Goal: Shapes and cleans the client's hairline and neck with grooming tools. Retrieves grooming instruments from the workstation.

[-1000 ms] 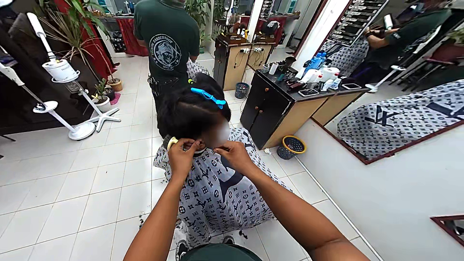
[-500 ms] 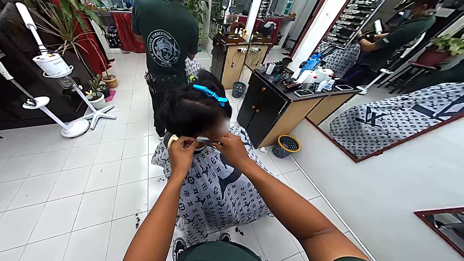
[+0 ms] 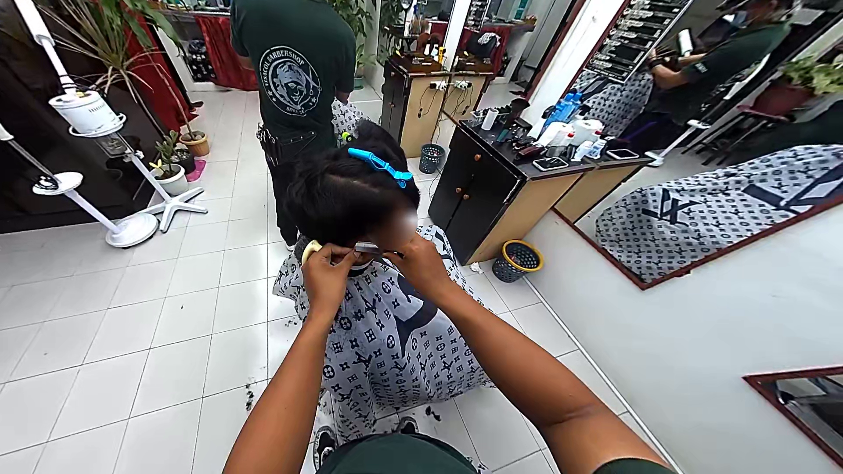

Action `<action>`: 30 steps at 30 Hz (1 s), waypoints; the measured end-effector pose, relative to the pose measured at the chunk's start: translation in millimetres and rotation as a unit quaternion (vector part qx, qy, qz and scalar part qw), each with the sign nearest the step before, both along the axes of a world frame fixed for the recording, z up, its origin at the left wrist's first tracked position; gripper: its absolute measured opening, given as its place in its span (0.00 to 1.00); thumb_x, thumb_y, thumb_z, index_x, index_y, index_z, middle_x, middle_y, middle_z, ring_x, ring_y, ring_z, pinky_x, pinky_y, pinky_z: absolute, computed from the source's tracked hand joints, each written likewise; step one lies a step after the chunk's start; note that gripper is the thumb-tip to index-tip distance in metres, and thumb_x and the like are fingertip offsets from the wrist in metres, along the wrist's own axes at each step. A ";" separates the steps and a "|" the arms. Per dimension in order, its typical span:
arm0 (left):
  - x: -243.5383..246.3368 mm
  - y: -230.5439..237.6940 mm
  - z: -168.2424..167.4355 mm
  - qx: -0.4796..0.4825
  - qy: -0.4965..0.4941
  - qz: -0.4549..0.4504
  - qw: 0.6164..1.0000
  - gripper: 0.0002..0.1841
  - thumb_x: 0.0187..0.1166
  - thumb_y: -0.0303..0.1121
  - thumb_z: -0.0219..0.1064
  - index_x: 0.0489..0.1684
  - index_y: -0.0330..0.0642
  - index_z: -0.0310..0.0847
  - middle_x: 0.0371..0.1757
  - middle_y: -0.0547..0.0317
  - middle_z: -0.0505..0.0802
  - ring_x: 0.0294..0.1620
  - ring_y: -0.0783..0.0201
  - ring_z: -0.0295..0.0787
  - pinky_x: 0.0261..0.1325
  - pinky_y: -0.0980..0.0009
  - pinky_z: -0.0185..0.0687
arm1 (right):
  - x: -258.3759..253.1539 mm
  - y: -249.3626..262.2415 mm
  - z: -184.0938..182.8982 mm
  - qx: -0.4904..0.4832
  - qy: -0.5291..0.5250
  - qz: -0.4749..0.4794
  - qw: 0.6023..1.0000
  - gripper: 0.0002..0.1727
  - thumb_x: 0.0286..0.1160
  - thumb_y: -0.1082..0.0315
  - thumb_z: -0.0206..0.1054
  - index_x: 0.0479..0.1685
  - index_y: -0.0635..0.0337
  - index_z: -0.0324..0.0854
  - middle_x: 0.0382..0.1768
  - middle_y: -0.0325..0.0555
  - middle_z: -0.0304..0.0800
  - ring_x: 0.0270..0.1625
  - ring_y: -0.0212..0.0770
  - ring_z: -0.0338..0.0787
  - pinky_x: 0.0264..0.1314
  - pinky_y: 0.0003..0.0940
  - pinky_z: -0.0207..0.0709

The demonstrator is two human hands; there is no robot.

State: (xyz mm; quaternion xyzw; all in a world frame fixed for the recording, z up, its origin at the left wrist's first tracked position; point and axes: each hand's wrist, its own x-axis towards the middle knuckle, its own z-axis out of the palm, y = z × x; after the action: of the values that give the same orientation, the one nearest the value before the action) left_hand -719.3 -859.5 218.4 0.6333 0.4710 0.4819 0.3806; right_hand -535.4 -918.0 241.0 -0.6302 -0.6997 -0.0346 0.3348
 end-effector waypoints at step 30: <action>-1.7 -1.6 3.7 -0.008 0.010 0.001 1.000 0.08 0.65 0.34 0.84 0.33 0.44 0.92 0.33 0.62 0.94 0.34 0.69 0.89 0.45 0.62 0.84 | 2.1 -2.6 4.5 -0.003 -0.012 -0.012 1.000 0.06 0.70 0.70 0.78 0.38 0.64 0.93 0.45 0.62 0.89 0.42 0.57 0.92 0.46 0.54 0.87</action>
State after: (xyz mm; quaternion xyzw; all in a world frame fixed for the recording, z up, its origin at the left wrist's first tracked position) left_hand -721.0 -861.1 222.1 0.6342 0.4799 0.4720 0.3804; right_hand -533.3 -920.6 245.5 -0.6392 -0.6961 -0.0439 0.3240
